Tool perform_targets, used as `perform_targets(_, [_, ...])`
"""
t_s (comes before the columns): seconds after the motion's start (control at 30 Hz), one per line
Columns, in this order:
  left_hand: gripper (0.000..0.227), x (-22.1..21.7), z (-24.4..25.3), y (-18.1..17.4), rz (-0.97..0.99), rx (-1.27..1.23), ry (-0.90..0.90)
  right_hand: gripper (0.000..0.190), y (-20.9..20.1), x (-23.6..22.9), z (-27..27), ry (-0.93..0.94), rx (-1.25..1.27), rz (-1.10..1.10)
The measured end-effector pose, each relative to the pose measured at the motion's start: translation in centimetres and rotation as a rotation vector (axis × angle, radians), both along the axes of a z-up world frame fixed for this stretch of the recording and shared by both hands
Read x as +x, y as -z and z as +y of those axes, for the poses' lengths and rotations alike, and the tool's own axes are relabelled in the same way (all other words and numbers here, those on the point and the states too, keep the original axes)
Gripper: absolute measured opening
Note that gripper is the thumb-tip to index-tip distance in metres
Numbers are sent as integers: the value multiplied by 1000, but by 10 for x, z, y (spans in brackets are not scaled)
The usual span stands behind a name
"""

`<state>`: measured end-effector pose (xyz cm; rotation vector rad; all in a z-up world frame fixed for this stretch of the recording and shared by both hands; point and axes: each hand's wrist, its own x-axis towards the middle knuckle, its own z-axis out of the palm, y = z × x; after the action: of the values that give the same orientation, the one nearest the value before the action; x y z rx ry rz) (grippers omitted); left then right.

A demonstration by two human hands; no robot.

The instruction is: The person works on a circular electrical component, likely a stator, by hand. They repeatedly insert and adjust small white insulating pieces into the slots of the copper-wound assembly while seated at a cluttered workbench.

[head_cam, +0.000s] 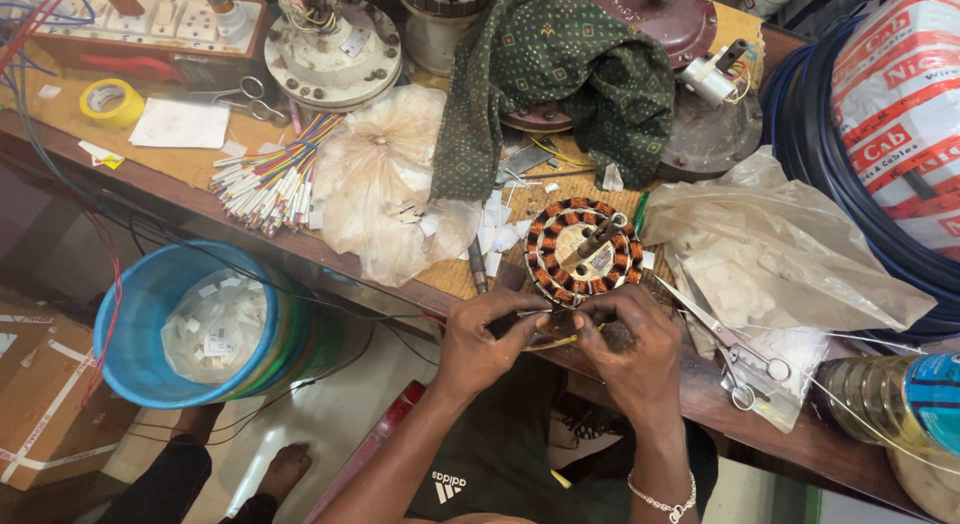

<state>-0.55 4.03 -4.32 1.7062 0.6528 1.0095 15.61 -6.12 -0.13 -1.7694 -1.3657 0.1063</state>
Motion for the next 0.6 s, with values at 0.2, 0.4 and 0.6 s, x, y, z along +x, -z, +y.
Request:
perform_targets(0.2, [16, 2, -1, 0, -29, 68, -29, 17, 0, -1, 1, 0, 8, -19])
perform_targets(0.4, [17, 3, -1, 0, -1, 95, -77, 16, 0, -2, 2, 8, 22, -37])
perform_targets(0.6, [17, 4, -1, -1, 8, 82, -73, 16, 1, -5, 3, 39, 29, -22])
